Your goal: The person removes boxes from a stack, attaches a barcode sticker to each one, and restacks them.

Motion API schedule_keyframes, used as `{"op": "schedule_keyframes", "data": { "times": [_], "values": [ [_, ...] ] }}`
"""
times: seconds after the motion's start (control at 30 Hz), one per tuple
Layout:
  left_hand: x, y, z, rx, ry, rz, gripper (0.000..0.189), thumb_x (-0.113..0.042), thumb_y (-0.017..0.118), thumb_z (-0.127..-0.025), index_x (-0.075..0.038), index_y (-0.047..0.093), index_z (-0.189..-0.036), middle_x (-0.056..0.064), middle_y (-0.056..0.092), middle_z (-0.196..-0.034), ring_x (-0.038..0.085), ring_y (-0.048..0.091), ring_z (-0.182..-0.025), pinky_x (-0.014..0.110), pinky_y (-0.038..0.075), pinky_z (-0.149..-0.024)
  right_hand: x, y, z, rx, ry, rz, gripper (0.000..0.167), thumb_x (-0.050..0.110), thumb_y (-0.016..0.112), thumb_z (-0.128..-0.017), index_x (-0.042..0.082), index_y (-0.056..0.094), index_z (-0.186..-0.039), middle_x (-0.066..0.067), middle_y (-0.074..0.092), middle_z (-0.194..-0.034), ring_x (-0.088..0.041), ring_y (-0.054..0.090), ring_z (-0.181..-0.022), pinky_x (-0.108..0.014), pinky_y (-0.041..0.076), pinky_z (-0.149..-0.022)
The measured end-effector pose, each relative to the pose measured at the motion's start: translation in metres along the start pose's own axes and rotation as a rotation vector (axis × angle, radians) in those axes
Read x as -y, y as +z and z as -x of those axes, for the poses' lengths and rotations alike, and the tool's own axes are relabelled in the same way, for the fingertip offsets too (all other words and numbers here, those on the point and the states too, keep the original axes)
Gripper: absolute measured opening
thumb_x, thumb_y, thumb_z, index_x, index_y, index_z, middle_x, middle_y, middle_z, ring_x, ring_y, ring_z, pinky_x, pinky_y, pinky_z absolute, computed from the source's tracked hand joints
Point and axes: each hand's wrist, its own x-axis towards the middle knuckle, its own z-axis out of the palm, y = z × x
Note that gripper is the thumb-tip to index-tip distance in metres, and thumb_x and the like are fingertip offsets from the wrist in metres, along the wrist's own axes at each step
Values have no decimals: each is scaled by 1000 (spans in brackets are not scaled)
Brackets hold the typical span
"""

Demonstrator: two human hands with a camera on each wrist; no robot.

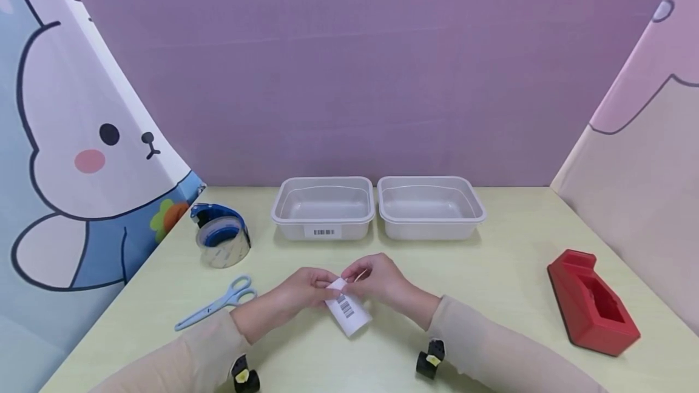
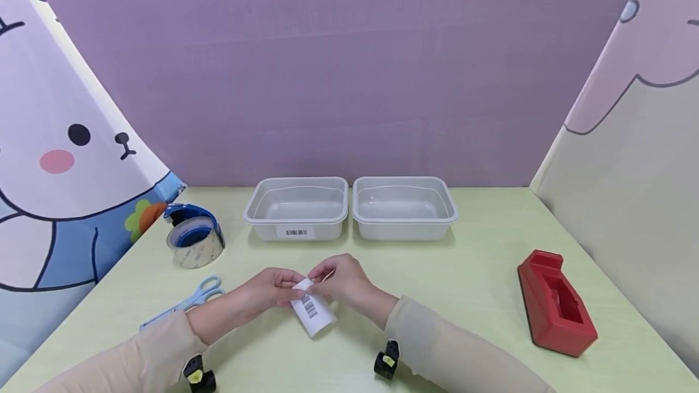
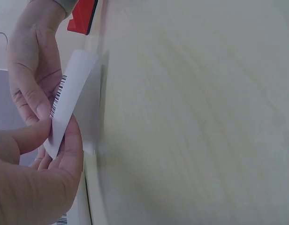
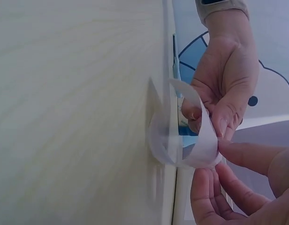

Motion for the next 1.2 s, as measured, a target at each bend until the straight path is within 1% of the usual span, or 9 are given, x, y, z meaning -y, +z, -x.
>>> {"op": "schedule_keyframes", "data": {
  "times": [0.2, 0.37, 0.57, 0.7, 0.83, 0.93, 1.03, 1.2],
  "values": [
    [-2, 3, 1, -28, -2, -14, 27, -3, 66, -88, 7, 63, -113, 18, 71, -106, 19, 69, -92, 33, 59, -82, 0, 0, 1, -3, 9, -23, 17, 2, 79, -74, 3, 73, -90, -3, 69, -79, -12, 59, -72, -22, 54, -64],
    [-3, 5, 1, -21, -7, -7, 29, -2, 66, -88, 8, 62, -115, 19, 70, -108, 21, 69, -94, 35, 59, -83, -1, 0, 1, -17, -10, -46, 15, -1, 77, -74, 1, 72, -88, -5, 69, -78, -11, 61, -70, -23, 56, -63],
    [-3, 6, 1, -20, -30, 15, 30, -2, 65, -89, 7, 61, -117, 19, 70, -110, 21, 69, -95, 34, 58, -84, -3, 0, 0, -38, -20, -41, 13, 0, 78, -74, 1, 72, -86, -4, 69, -76, -10, 61, -68, -24, 57, -63],
    [-2, 5, 0, 4, -31, 45, 31, -6, 62, -92, 8, 59, -119, 18, 70, -109, 19, 68, -94, 34, 58, -84, -4, -1, 0, -47, -24, -37, 11, 2, 79, -74, 2, 72, -83, -3, 69, -74, -10, 61, -68, -26, 58, -64],
    [0, 3, -3, 39, -20, 94, 35, -20, 54, -99, 9, 60, -118, 12, 72, -102, 17, 69, -87, 32, 59, -82, -4, -2, 1, -39, -33, -22, 8, 4, 79, -75, 3, 73, -80, -2, 70, -74, -11, 61, -68, -25, 57, -64],
    [0, 2, -3, 52, -21, 121, 40, -27, 51, -101, 8, 61, -116, 9, 73, -95, 15, 70, -82, 31, 59, -79, -3, -2, 3, -24, -56, 2, 6, 5, 78, -76, 3, 73, -80, -2, 70, -74, -10, 60, -69, -24, 55, -64],
    [1, 2, -3, 64, -18, 133, 39, -27, 52, -100, 8, 63, -113, 9, 74, -93, 14, 70, -80, 31, 59, -78, 0, -3, 6, -8, -87, 16, 5, 4, 77, -78, 3, 73, -80, -3, 71, -75, -10, 60, -69, -22, 53, -64],
    [1, 0, -3, 76, -10, 114, 33, -19, 55, -98, 9, 63, -112, 12, 73, -97, 15, 70, -82, 31, 59, -77, 3, -3, 10, 15, -133, 33, 4, 4, 77, -78, 3, 73, -79, -3, 70, -75, -10, 58, -68, -21, 50, -62]
  ]
}}
